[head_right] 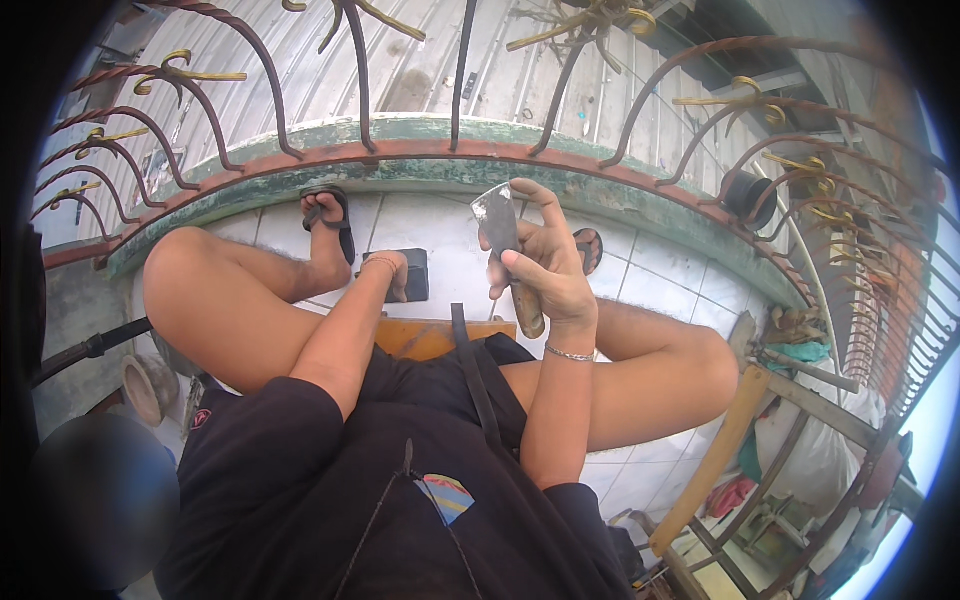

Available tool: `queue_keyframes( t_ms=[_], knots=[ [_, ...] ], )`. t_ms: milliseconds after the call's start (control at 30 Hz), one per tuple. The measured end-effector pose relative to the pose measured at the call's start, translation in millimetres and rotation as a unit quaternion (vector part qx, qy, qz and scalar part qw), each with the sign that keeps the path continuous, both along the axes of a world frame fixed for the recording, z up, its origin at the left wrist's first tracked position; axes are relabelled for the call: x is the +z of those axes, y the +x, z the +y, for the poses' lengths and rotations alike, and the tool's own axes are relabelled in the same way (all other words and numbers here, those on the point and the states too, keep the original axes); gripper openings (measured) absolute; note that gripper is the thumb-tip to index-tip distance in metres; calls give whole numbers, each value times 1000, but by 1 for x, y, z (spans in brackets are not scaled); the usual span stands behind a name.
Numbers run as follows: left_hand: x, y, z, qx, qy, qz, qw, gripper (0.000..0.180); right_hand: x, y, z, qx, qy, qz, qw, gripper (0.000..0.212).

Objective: The person scrapes a metal railing with a handheld tool while sitting on a chair. They then sharpen the tool on a stone block.

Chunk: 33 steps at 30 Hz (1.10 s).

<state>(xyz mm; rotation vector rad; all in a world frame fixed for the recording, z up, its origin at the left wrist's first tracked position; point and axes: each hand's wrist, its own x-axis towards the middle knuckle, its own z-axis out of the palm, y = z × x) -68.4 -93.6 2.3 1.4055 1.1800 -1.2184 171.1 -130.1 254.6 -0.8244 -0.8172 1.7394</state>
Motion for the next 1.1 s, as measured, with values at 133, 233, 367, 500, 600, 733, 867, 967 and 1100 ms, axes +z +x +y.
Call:
queue_keyframes(
  t_ms=[133, 233, 367, 500, 600, 733, 867, 967, 1100],
  knots=[
    [-29, -9, -10, 37, 66, 6, 997, 46, 11, -8, 5, 11, -32, 52, 998, 77],
    [-33, -12, -11, 36, 76, -17, 996, 45, -1, 0, 7, 53, -19, 87, 995, 70],
    [-18, -7, -8, 43, 106, -23, 993, 42, 9, -8, 5, 20, -41, 39, 998, 63],
    [-26, -5, -7, 52, 105, -18, 993, 42, 8, -10, 6, 53, -36, 64, 996, 58],
    [-8, 2, -6, 50, 116, -12, 992, 48, 5, -11, 5, 59, -30, 97, 993, 60],
    [-9, 3, -5, 44, 86, -20, 995, 58, 3, -12, 2, 66, -14, 177, 982, 62],
    [8, 11, -1, -5, 84, -43, 996, 48, -3, -8, 2, 76, 15, 242, 967, 62],
    [10, 10, 1, -6, 82, -65, 995, 41, -4, -8, 2, 78, 21, 288, 954, 61],
    [14, 11, -1, -7, 87, -88, 992, 38, -5, -7, 2, 82, 19, 312, 946, 63]
  ],
)
